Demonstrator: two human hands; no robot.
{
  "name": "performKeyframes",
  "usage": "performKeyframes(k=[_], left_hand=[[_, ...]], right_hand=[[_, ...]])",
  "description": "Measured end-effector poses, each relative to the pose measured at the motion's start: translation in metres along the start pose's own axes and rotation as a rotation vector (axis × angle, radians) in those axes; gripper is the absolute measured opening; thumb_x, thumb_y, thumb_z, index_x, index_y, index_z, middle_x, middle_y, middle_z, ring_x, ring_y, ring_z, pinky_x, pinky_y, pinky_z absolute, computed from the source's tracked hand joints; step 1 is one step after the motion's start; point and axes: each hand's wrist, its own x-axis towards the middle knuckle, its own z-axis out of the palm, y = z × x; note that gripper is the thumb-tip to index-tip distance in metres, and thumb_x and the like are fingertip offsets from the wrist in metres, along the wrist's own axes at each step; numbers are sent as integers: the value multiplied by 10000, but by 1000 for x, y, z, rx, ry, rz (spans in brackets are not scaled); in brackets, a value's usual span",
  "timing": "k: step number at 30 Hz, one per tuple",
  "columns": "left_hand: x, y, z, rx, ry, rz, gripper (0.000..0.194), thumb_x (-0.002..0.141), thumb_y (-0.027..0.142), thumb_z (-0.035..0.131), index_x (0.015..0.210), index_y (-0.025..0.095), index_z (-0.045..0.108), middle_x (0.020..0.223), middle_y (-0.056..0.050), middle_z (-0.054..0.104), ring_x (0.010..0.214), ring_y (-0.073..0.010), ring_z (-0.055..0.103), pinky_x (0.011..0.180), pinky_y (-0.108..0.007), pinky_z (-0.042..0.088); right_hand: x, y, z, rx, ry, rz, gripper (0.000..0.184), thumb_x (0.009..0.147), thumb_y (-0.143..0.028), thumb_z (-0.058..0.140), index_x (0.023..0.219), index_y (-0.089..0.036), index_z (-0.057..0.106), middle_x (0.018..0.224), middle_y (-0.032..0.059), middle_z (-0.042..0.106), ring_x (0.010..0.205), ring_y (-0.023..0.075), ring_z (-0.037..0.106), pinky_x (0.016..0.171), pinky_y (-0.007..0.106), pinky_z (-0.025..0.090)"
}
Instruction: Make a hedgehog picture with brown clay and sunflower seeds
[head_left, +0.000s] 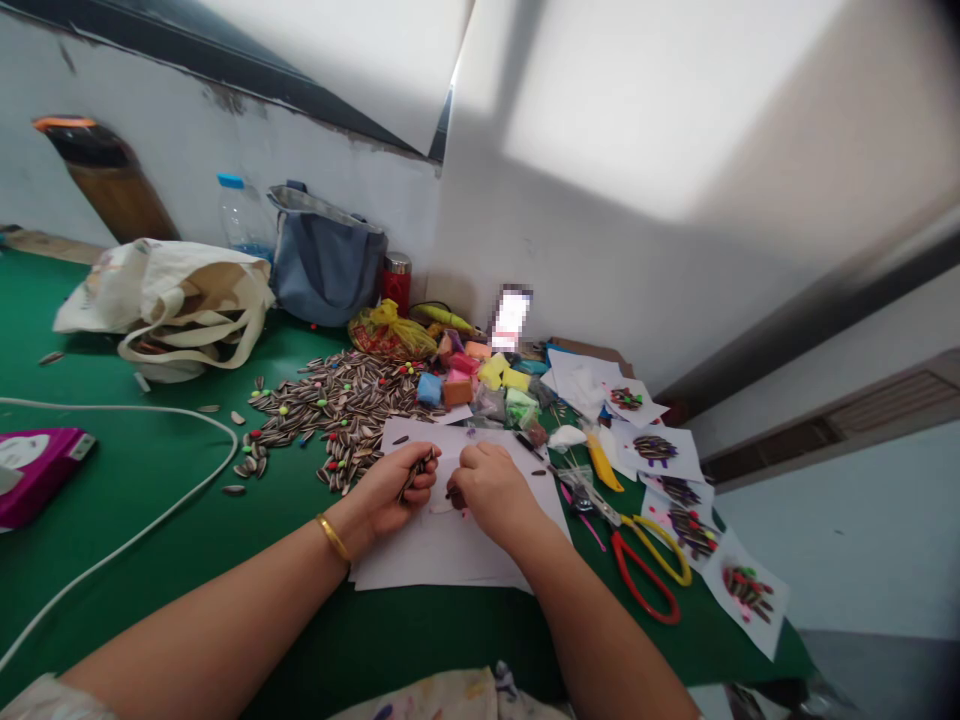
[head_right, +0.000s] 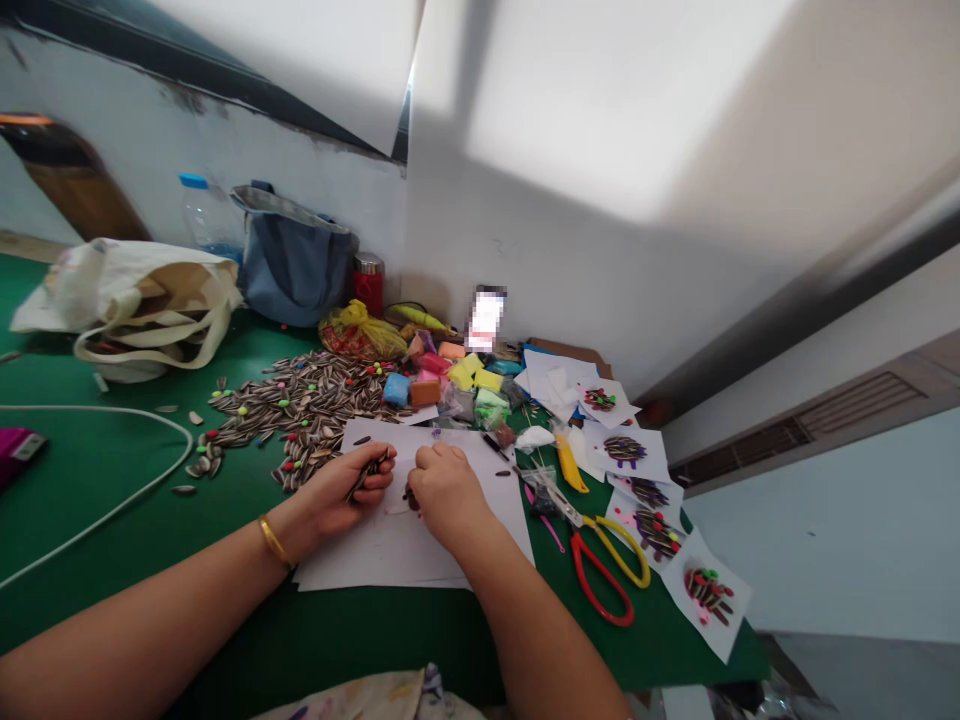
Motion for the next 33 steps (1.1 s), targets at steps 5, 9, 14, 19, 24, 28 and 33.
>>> performKeyframes(k=[5, 9, 14, 19, 24, 28, 33], left_hand=[[0, 0, 0, -2, 2, 0, 82, 876, 165, 547, 804, 126, 548, 655, 39, 435, 402, -11, 328, 305, -98, 173], [0, 0, 1, -5, 8, -1, 79, 875, 161, 544, 804, 127, 547, 656, 40, 433, 398, -10, 325, 302, -97, 172], [0, 0, 1, -10, 7, -2, 60, 864, 151, 551, 808, 131, 546, 660, 38, 441, 402, -11, 335, 303, -93, 179], [1, 0, 0, -11, -4, -3, 66, 865, 161, 555, 807, 131, 550, 659, 35, 440, 400, -15, 339, 301, -100, 179], [1, 0, -1, -10, -3, -5, 76, 873, 167, 548, 811, 124, 552, 659, 33, 441, 404, -15, 346, 303, -101, 175], [2, -1, -2, -13, -1, 0, 79, 876, 174, 546, 814, 126, 554, 659, 34, 438, 407, -16, 350, 303, -102, 171], [1, 0, -2, -14, -7, -4, 76, 874, 175, 551, 816, 126, 559, 669, 31, 440, 410, -16, 354, 303, -101, 166]], right_hand=[[1, 0, 3, 2, 8, 2, 53, 789, -257, 768, 825, -222, 753, 875, 57, 616, 874, 226, 498, 731, 358, 314], [0, 1, 2, 12, 9, 9, 102, 761, -283, 801, 838, -233, 757, 882, 53, 619, 883, 226, 501, 731, 355, 312], [-5, 2, -3, 0, 23, 45, 189, 754, -342, 815, 900, -246, 746, 944, 48, 633, 903, 217, 505, 750, 349, 301], [-6, 1, -6, 54, 23, 36, 88, 818, -299, 760, 893, -269, 726, 965, 17, 674, 925, 199, 517, 770, 345, 285], [-7, -1, -6, 62, -4, 19, 34, 828, -258, 741, 855, -273, 728, 968, 11, 682, 953, 198, 521, 766, 343, 284], [-9, -2, -6, 81, 19, 25, 65, 848, -237, 705, 894, -275, 730, 1002, 22, 679, 984, 205, 525, 788, 342, 305], [-13, 2, 1, 152, 153, 111, 300, 887, -119, 575, 1121, -266, 693, 1080, 56, 676, 1015, 217, 539, 880, 355, 358]])
